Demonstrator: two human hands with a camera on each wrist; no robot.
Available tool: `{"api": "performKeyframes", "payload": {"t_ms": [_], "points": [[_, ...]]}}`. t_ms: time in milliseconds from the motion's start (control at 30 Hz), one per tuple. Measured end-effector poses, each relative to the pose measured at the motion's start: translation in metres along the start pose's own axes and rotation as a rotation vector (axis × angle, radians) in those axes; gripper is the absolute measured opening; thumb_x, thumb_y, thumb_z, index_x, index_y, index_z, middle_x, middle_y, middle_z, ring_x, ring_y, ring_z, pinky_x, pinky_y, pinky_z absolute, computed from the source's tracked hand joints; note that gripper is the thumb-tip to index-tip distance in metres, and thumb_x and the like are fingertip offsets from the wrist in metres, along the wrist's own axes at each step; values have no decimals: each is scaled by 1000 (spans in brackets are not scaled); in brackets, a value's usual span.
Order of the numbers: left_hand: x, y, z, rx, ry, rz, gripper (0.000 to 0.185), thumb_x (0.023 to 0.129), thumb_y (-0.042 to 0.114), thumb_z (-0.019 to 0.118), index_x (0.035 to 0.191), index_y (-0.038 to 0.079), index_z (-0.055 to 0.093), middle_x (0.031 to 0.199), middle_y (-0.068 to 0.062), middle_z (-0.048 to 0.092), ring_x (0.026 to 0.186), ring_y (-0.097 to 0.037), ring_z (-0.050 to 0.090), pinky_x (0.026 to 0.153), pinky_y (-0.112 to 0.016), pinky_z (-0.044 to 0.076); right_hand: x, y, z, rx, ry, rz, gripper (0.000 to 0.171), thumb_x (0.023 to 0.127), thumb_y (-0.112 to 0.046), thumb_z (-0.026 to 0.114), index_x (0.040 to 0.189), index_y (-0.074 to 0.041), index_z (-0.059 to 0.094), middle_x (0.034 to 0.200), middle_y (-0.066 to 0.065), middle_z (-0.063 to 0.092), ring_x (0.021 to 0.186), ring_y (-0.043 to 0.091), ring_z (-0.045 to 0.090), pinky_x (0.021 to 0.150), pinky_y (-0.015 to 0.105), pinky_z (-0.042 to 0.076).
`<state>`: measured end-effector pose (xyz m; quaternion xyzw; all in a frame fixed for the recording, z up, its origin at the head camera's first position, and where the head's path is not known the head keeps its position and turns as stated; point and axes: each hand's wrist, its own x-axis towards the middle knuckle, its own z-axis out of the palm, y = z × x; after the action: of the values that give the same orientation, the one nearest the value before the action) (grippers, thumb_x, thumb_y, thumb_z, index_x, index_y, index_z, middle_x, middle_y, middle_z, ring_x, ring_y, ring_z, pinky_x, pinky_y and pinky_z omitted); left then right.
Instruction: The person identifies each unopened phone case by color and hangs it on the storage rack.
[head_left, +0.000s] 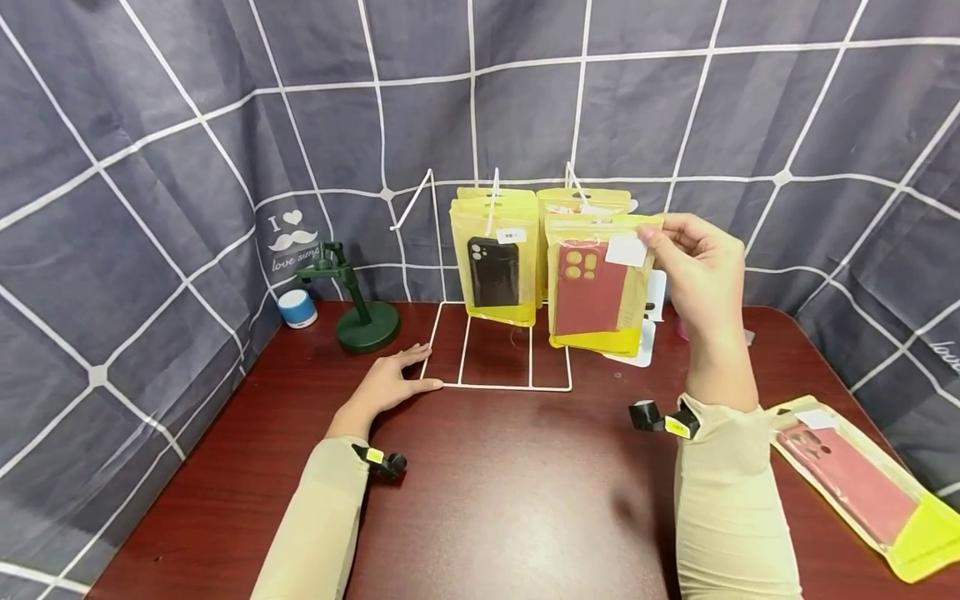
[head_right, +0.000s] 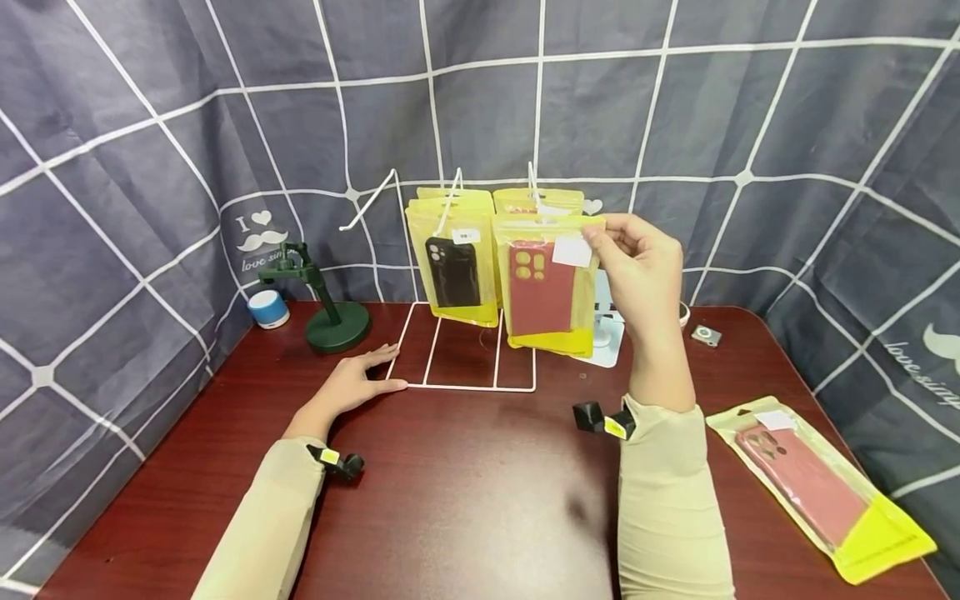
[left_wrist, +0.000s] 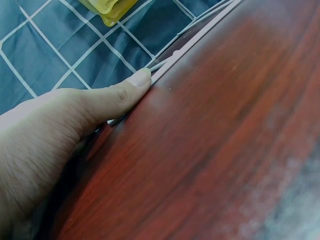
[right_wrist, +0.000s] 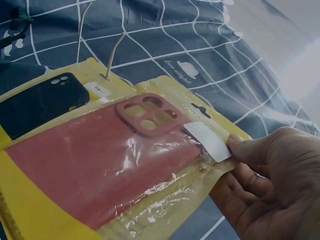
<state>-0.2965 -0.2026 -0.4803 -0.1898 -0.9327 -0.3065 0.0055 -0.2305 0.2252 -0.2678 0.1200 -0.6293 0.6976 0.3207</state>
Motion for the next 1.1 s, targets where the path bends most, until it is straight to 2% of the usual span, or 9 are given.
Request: {"api": "performKeyframes", "payload": {"t_ms": [300, 500, 700, 1100], "points": [[-1, 1, -1, 3, -2, -6, 88, 78, 70, 73, 149, 21, 52, 155, -3, 44, 146, -24, 35, 116, -51, 32, 8, 12, 2, -115, 20, 38, 21, 85, -13, 83, 97, 3, 77, 73, 1, 70, 60, 11, 59, 57, 20, 48], [0, 1, 2, 0, -5, -10, 88, 78, 71, 72, 149, 22, 53, 155, 0, 45, 146, -21, 35, 116, -49, 32, 12, 24, 2, -190, 11, 27, 22, 86, -14, 81, 97, 4, 76, 69, -1, 67, 60, 9, 55, 58, 21, 45], [0, 2, 2, -2, 1, -5, 89, 77, 72, 72, 148, 21, 54, 154, -2, 46, 146, -21, 36, 116, -49, 32, 18, 33, 3, -247, 34, 38, 22, 88, -18, 80, 100, 0, 78, 73, -3, 69, 64, 10, 58, 64, 22, 49], [1, 0, -1, 9, 3, -14, 88, 78, 71, 72, 148, 22, 53, 155, 0, 45, 146, -19, 36, 117, -48, 31, 34, 57, 13, -294, 90, -11, 21, 90, -21, 78, 103, -5, 79, 80, -9, 72, 71, 8, 64, 66, 18, 50]]}}
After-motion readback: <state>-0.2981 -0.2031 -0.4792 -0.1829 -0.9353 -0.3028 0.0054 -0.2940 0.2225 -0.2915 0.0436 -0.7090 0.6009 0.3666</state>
